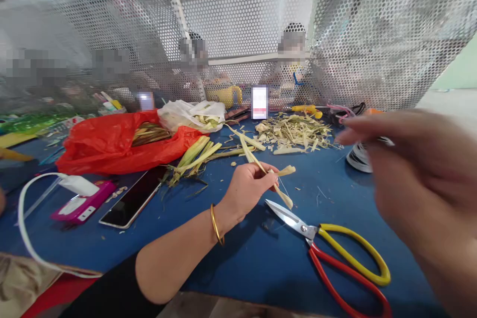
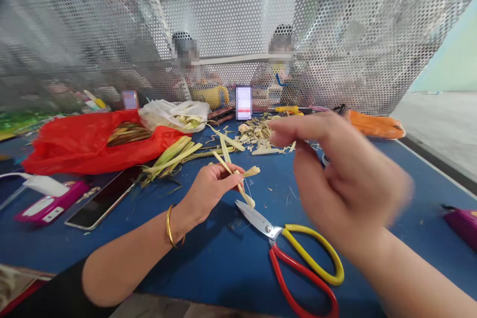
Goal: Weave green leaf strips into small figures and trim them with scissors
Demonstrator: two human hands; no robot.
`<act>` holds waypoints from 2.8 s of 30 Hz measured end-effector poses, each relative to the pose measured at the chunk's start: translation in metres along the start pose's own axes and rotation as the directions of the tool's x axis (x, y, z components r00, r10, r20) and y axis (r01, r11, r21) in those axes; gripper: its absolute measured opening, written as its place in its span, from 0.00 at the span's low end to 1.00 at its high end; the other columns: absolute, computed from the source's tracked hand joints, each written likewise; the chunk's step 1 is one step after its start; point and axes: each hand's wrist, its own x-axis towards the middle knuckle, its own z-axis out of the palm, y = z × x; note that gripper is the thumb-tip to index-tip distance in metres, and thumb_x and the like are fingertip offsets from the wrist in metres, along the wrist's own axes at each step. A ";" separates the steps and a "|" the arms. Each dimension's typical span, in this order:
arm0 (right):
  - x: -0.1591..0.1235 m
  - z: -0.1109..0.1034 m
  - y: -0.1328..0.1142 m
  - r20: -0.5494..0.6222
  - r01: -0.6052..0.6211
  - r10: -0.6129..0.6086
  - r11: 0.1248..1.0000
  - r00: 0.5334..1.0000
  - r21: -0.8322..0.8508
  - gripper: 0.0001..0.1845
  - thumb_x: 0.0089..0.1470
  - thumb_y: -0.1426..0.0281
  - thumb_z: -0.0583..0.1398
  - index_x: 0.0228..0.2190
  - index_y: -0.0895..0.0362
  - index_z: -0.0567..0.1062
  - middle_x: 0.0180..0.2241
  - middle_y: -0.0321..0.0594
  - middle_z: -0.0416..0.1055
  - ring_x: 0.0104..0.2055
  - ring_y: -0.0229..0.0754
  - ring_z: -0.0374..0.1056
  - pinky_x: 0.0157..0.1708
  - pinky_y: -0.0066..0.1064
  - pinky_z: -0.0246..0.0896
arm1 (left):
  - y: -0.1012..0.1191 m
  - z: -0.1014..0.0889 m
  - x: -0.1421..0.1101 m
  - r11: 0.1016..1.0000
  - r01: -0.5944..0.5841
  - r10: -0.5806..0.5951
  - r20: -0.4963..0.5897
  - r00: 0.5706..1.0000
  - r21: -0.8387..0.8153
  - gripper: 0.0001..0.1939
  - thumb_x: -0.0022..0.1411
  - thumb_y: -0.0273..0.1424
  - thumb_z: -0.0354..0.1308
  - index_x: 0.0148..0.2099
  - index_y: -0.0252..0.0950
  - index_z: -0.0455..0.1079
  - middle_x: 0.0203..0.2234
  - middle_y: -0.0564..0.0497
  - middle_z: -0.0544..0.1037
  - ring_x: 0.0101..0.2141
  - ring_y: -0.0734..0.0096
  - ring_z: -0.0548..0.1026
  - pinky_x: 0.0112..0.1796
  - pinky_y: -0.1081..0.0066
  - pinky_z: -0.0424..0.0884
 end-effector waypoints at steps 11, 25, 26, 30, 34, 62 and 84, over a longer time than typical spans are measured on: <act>0.004 0.068 0.016 0.502 -0.523 0.247 0.660 0.829 0.539 0.18 0.45 0.63 0.67 0.40 0.56 0.78 0.42 0.42 0.76 0.48 0.45 0.69 0.51 0.37 0.60 | -0.001 -0.001 0.004 0.982 0.040 -0.040 -0.001 0.999 -0.184 0.05 0.52 0.28 0.61 0.33 0.32 0.74 0.23 0.53 0.77 0.25 0.74 0.75 0.33 0.71 0.74; -0.006 0.086 0.015 0.347 -0.557 0.448 0.523 0.824 0.645 0.16 0.42 0.59 0.68 0.23 0.59 0.73 0.25 0.36 0.71 0.28 0.35 0.65 0.33 0.28 0.62 | -0.003 -0.003 0.000 0.941 -0.163 0.177 -0.021 0.984 0.296 0.08 0.54 0.31 0.56 0.33 0.34 0.76 0.22 0.52 0.77 0.24 0.73 0.72 0.26 0.76 0.66; -0.006 0.086 0.014 0.349 -0.567 0.467 0.491 0.812 0.662 0.16 0.43 0.59 0.67 0.23 0.58 0.72 0.25 0.36 0.70 0.27 0.34 0.65 0.31 0.28 0.63 | -0.005 -0.004 0.001 0.942 -0.168 0.184 -0.028 0.983 0.290 0.08 0.54 0.32 0.56 0.34 0.34 0.75 0.22 0.52 0.77 0.24 0.72 0.73 0.27 0.76 0.67; -0.003 0.081 0.014 0.422 -0.647 0.537 0.346 0.730 0.680 0.17 0.44 0.60 0.66 0.22 0.57 0.66 0.19 0.29 0.60 0.17 0.28 0.51 0.16 0.22 0.50 | -0.010 -0.007 0.006 0.947 -0.165 0.185 -0.047 0.982 0.275 0.09 0.55 0.32 0.57 0.35 0.34 0.75 0.23 0.51 0.78 0.25 0.71 0.74 0.29 0.74 0.69; -0.002 0.074 0.012 0.452 -0.682 0.513 0.493 0.730 0.541 0.15 0.50 0.61 0.60 0.23 0.54 0.61 0.17 0.24 0.47 0.15 0.28 0.36 0.14 0.23 0.31 | -0.012 -0.008 0.008 0.944 -0.161 0.186 -0.062 0.981 0.289 0.09 0.55 0.33 0.57 0.35 0.35 0.75 0.23 0.51 0.78 0.26 0.71 0.74 0.29 0.74 0.69; -0.009 0.085 0.024 0.212 0.045 -0.044 0.999 0.976 0.001 0.11 0.60 0.67 0.50 0.26 0.55 0.62 0.21 0.31 0.60 0.23 0.34 0.54 0.24 0.25 0.50 | 0.000 -0.006 0.002 0.937 -0.242 0.243 0.027 0.970 0.250 0.04 0.54 0.30 0.58 0.32 0.35 0.67 0.23 0.54 0.74 0.26 0.73 0.74 0.29 0.75 0.68; -0.004 0.082 0.025 0.319 -0.253 0.138 0.902 0.937 0.351 0.15 0.58 0.59 0.53 0.27 0.56 0.65 0.21 0.29 0.55 0.22 0.32 0.48 0.22 0.25 0.47 | 0.007 -0.004 -0.002 0.986 -0.035 0.070 0.216 0.974 -0.162 0.07 0.52 0.29 0.62 0.32 0.34 0.66 0.22 0.56 0.74 0.26 0.75 0.75 0.34 0.73 0.70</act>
